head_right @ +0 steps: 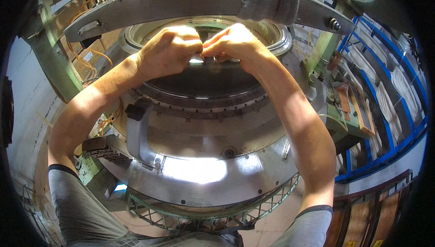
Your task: The person repeatedly picks small black components from a wooden tray and inserts them into slots around the rim of a large circular machine. The person handles the components by hand and places them one at a time into the machine's circular opening.
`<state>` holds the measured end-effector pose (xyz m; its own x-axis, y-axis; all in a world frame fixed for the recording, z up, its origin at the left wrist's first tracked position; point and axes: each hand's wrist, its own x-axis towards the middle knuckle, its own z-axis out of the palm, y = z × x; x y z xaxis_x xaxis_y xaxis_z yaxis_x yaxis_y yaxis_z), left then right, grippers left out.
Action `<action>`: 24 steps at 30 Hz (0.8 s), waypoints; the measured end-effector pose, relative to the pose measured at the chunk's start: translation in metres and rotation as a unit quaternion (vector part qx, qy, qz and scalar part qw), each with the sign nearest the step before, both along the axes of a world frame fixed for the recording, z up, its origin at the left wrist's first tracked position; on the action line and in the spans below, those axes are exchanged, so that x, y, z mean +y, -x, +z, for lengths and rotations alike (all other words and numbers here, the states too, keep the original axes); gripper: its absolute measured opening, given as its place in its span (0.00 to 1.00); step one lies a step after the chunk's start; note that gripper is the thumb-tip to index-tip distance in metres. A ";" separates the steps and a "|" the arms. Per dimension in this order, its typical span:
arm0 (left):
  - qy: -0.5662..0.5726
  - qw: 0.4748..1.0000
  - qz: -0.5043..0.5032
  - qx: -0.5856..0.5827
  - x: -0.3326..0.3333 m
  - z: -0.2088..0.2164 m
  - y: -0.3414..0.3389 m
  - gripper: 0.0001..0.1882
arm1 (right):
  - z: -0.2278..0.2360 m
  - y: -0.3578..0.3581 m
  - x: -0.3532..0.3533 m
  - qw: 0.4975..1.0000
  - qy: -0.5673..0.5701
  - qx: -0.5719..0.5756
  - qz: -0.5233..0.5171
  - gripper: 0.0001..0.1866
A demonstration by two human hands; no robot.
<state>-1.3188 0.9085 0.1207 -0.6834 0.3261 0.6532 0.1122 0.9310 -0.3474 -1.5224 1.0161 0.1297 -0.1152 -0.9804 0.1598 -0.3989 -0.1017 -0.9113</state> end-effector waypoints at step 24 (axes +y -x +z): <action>-0.035 0.998 -0.020 -0.050 0.007 0.002 0.015 0.11 | 0.002 0.012 0.009 1.000 -0.006 -0.002 -0.003 0.09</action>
<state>-1.3336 0.9151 0.1222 -0.7333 0.3103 0.6050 0.1810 0.9468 -0.2662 -1.5345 1.0250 0.1320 -0.1213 -0.9816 0.1472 -0.3959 -0.0881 -0.9141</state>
